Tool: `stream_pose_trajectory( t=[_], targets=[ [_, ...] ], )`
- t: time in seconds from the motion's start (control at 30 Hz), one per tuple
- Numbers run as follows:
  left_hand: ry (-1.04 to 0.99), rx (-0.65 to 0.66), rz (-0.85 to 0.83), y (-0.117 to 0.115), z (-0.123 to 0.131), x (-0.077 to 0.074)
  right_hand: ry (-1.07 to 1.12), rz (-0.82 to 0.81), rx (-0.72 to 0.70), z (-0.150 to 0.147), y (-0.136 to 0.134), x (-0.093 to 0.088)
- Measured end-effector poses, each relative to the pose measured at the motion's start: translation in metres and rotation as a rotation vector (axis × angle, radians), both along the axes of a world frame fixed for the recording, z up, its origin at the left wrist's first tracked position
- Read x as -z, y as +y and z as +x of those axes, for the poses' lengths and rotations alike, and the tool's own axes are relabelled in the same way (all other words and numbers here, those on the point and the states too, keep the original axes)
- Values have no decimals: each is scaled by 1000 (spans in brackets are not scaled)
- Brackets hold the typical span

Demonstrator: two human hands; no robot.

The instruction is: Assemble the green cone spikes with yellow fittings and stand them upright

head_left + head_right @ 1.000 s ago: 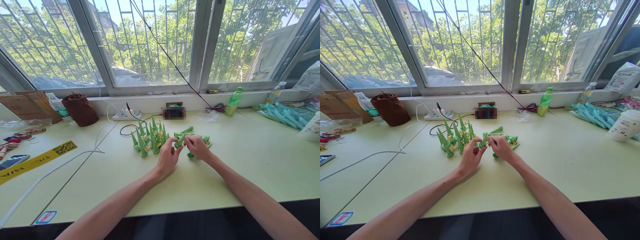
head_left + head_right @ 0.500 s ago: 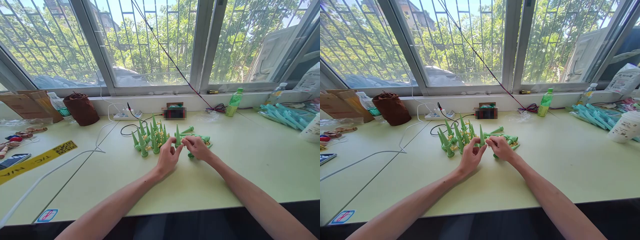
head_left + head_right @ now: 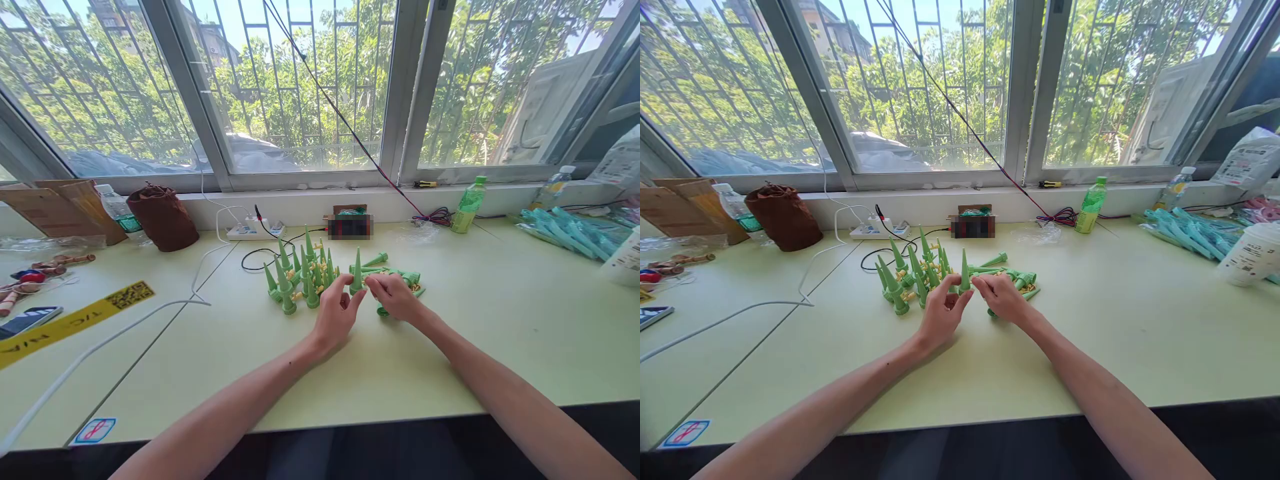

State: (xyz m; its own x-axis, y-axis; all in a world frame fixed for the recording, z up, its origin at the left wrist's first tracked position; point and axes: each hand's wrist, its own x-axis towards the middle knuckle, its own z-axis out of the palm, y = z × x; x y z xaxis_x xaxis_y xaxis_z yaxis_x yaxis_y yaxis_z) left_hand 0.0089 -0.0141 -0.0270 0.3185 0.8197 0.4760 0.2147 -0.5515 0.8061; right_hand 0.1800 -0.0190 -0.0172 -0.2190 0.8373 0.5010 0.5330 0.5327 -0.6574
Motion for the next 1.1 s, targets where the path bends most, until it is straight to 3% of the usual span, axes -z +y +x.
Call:
stream_pose_trajectory(
  t=[0.6, 1.1],
  targets=[
    [5, -95, 9, -4, 1, -6, 30, 21, 49, -1, -2, -3],
    [5, -25, -22, -3, 0, -5, 4, 50, 41, -1, 0, -1]
  ],
)
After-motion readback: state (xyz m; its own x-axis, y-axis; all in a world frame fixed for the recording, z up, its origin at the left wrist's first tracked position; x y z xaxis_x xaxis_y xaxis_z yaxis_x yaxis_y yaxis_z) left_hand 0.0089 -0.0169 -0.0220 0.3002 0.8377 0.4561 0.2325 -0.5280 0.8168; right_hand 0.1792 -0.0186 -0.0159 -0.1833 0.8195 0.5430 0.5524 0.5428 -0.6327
